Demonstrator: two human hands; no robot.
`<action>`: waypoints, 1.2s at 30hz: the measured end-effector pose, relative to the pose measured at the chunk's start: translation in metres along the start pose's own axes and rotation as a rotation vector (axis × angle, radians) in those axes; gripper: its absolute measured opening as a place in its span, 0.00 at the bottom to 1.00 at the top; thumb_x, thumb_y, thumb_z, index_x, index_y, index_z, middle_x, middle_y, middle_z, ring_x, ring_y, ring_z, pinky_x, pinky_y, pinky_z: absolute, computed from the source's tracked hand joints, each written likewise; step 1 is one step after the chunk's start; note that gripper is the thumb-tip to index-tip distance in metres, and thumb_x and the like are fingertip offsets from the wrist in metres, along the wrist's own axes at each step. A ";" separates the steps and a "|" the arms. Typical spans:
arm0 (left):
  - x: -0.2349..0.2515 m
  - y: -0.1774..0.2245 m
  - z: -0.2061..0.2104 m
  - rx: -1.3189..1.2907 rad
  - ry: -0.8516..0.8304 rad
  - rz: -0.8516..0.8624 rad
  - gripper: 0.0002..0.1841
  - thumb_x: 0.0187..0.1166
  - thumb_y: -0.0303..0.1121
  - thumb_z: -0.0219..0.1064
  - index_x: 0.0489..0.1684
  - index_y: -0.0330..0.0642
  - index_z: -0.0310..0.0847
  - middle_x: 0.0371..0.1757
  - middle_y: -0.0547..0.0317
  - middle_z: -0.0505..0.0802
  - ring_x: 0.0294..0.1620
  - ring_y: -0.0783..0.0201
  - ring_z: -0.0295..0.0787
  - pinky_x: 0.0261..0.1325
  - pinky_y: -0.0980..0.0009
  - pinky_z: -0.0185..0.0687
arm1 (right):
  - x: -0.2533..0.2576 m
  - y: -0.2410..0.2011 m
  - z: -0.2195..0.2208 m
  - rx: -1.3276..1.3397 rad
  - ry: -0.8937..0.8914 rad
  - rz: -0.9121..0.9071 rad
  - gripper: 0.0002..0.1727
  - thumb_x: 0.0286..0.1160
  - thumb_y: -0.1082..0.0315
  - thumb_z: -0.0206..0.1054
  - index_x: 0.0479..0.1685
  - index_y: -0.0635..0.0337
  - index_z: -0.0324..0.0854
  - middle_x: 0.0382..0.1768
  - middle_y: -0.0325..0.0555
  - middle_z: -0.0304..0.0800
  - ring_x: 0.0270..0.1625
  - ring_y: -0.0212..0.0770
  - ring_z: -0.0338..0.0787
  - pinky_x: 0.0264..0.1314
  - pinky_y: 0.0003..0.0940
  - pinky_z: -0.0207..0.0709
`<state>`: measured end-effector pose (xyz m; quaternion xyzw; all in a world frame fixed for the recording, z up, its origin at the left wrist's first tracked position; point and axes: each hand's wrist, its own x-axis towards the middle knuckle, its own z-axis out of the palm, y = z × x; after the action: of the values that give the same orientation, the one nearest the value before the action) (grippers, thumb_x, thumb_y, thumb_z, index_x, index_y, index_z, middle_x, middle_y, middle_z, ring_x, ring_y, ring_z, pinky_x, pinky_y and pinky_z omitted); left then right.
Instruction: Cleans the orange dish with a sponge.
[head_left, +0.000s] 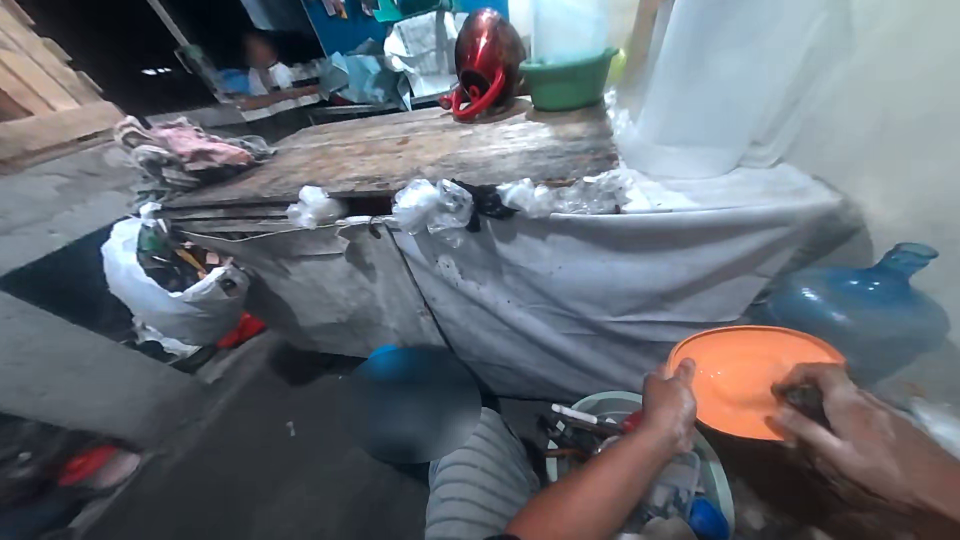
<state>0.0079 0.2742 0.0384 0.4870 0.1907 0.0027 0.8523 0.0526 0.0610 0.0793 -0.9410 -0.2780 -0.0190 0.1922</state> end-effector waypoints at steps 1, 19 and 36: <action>-0.001 -0.004 0.001 0.017 0.019 0.013 0.24 0.92 0.47 0.56 0.68 0.34 0.78 0.56 0.42 0.92 0.55 0.54 0.92 0.61 0.54 0.88 | 0.003 -0.002 0.001 0.057 0.043 0.034 0.37 0.55 0.51 0.68 0.69 0.59 0.69 0.48 0.55 0.87 0.47 0.57 0.90 0.47 0.64 0.83; -0.028 -0.028 0.026 0.276 0.057 0.327 0.28 0.96 0.48 0.43 0.76 0.36 0.78 0.76 0.45 0.84 0.78 0.57 0.78 0.83 0.54 0.68 | 0.017 -0.067 0.019 -0.166 0.229 -0.131 0.14 0.70 0.72 0.72 0.54 0.64 0.89 0.47 0.65 0.94 0.48 0.69 0.94 0.49 0.70 0.84; 0.016 -0.021 -0.001 0.041 0.259 0.208 0.24 0.88 0.51 0.61 0.68 0.41 0.83 0.51 0.45 0.94 0.48 0.55 0.94 0.53 0.53 0.92 | 0.027 -0.055 -0.038 -0.389 0.021 0.091 0.08 0.77 0.75 0.67 0.48 0.61 0.90 0.49 0.64 0.89 0.60 0.66 0.88 0.59 0.62 0.83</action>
<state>0.0185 0.2667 0.0155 0.5172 0.2473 0.1498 0.8056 0.0487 0.1033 0.1374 -0.9717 -0.2243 -0.0735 0.0103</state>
